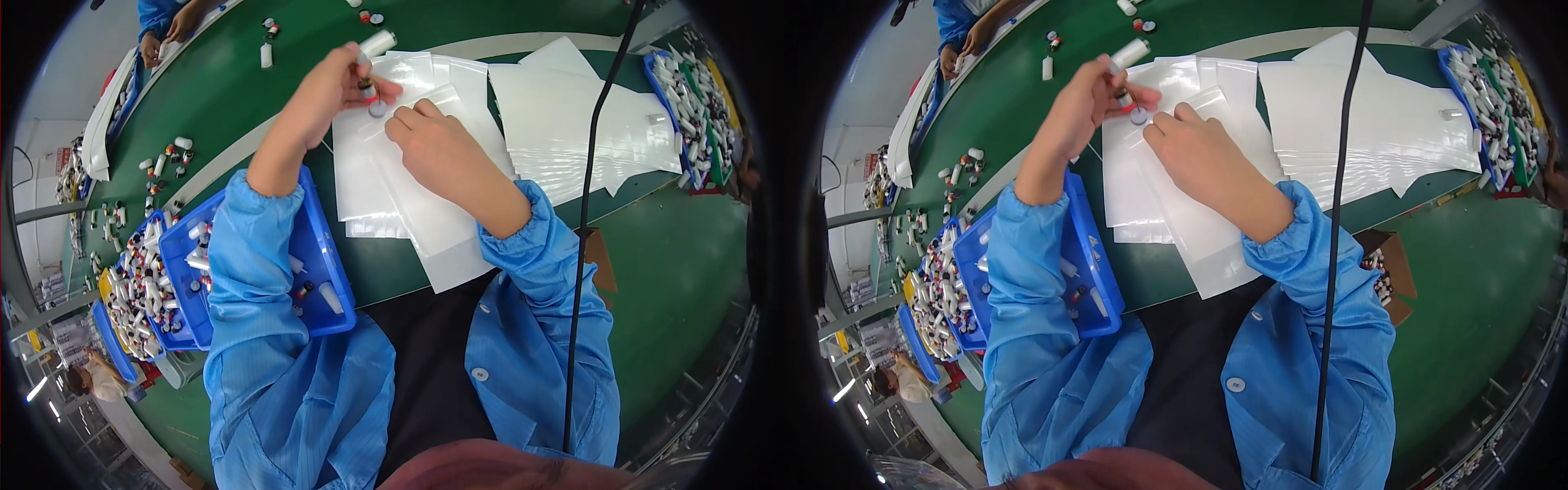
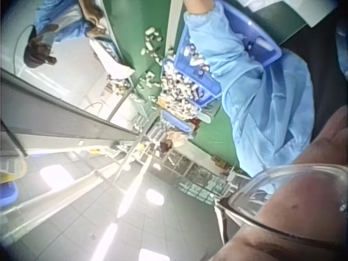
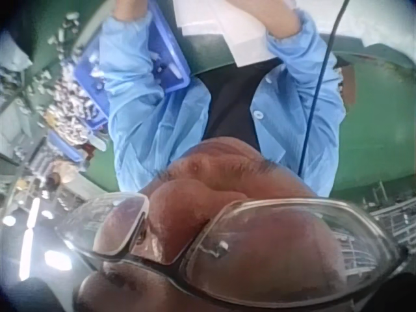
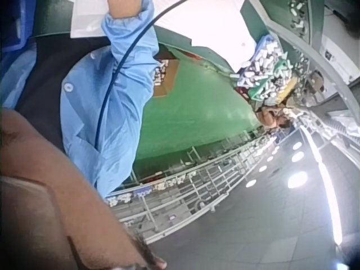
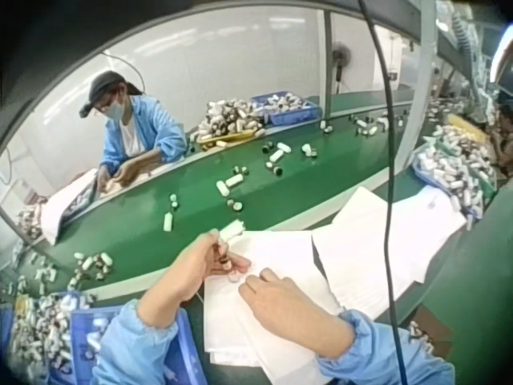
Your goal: The recorder is assembling small electronic or mechanical parts, specifically placing a white cylindrical component into a small assembly with a red base.
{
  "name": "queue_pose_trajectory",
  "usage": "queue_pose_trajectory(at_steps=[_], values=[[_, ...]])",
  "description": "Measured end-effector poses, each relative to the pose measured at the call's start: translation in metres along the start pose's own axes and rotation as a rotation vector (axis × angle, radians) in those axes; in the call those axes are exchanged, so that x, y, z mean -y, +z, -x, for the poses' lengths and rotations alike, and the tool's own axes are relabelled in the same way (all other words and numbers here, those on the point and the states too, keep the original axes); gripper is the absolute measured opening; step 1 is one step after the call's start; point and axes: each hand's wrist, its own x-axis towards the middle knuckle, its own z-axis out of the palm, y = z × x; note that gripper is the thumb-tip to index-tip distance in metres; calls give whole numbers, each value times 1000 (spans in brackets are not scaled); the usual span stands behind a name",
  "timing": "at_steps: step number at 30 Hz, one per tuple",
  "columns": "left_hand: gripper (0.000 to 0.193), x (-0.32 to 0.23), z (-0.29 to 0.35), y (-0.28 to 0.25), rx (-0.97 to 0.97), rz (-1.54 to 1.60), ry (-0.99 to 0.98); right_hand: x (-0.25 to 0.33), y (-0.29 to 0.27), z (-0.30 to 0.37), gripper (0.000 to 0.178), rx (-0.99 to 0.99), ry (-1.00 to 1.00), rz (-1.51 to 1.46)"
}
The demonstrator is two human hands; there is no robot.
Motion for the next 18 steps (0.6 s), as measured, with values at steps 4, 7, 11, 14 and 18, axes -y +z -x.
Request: queue_pose_trajectory(at_steps=[4, 7, 11, 14, 18], values=[[37, 16, 0, 10, -123, 97, -200, 0, 1, 0, 20, -43, 1, -9], [36, 17, 0, 4, -31, 168, -209, -7, 2, 0, 23, -92, -44, -37], [36, 17, -2, 10, -98, 177, -193, -11, -3, 1, 23, -92, -73, -55], [36, 21, -2, 2, 38, 178, -216, -11, -8, 1, 22, -36, -62, -102], [37, 14, 2, 12, -110, 144, -207, -16, -12, -4, 22, -66, -125, -178]])
